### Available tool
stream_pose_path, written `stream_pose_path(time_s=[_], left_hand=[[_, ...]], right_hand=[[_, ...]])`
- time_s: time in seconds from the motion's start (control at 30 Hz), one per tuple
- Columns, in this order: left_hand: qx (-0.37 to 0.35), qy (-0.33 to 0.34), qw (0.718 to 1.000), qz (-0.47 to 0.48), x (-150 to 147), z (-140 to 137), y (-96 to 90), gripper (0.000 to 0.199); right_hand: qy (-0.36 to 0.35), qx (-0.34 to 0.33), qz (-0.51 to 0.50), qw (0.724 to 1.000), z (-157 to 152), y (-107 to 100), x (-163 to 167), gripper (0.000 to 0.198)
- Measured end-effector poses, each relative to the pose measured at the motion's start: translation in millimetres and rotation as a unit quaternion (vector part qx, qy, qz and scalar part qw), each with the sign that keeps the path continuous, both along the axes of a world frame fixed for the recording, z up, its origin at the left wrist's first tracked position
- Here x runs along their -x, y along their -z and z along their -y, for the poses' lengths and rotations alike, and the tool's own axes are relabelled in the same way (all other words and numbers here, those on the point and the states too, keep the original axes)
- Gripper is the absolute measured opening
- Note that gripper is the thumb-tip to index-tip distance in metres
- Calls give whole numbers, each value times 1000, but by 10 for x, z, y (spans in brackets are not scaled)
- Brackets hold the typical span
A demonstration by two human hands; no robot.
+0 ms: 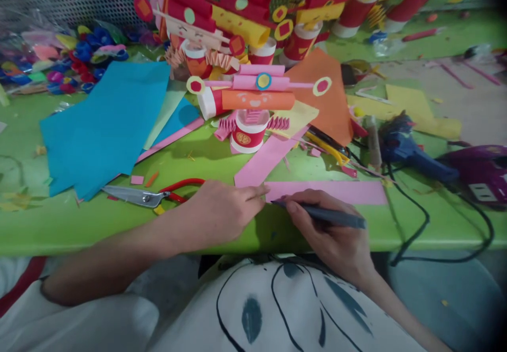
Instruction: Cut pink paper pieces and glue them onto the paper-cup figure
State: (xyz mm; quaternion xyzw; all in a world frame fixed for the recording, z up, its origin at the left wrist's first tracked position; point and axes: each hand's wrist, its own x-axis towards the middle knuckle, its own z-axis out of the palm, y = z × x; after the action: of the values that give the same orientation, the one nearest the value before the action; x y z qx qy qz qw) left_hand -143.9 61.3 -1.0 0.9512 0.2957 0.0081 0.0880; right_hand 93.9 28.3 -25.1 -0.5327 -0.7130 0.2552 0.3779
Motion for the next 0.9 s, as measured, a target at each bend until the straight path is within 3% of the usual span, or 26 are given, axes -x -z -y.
stream_pose_path(time_s=[0.5, 0.73, 0.9], left_hand=[[19, -8, 1000, 9, -6, -25, 8, 50], [-17, 4, 1000, 22, 10, -4, 46, 43], [-47, 26, 998, 30, 11, -11, 97, 33]], right_hand=[[0, -5, 20, 1000, 22, 25, -9, 5], [12, -12, 20, 1000, 40, 10, -9, 7], [84, -65, -6, 994, 144, 81, -68, 7]])
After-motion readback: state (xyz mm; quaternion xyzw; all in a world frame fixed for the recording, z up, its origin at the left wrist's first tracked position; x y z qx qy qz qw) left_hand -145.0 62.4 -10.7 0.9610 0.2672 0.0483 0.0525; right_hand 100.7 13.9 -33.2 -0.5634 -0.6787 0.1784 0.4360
